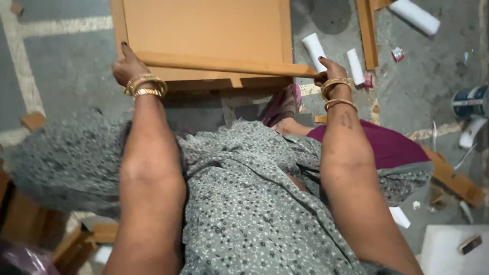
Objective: The person sits on the floor and assembles a cardboard box. They fold the flaps of the cardboard sheet, apply glue to the edges using a white foam roller, and press the flaps together to secure the structure.
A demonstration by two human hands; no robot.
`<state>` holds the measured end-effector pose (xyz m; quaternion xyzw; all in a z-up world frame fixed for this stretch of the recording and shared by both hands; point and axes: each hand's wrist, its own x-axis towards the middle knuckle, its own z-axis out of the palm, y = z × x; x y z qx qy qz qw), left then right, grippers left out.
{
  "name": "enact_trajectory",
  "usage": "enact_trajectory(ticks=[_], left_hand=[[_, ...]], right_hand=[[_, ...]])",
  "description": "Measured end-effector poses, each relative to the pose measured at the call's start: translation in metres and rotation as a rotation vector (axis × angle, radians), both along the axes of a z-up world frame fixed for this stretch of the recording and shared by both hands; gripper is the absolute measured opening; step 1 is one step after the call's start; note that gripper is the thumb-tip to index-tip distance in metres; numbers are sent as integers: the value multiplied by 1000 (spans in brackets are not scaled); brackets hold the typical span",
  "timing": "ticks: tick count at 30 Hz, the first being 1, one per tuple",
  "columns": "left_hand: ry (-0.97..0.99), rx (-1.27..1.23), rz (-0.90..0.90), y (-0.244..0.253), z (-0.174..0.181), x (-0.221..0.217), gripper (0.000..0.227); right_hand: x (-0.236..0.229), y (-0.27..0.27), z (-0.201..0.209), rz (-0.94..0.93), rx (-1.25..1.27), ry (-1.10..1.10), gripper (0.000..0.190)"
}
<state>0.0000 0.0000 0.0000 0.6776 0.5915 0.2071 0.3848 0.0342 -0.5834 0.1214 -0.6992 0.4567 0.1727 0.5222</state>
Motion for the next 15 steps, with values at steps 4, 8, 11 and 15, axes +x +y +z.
enact_trajectory(ticks=[4, 8, 11, 15], left_hand=[[44, 86, -58, 31, 27, -3, 68], [244, 122, -3, 52, -11, -25, 79], [296, 112, 83, 61, -61, -29, 87], [288, 65, 94, 76, -92, -49, 98]], right_hand=[[0, 37, 10, 63, 14, 161, 49], [-2, 41, -11, 106, 88, 309, 51], [-10, 38, -41, 17, 103, 226, 42], [3, 48, -63, 138, 37, -124, 30]])
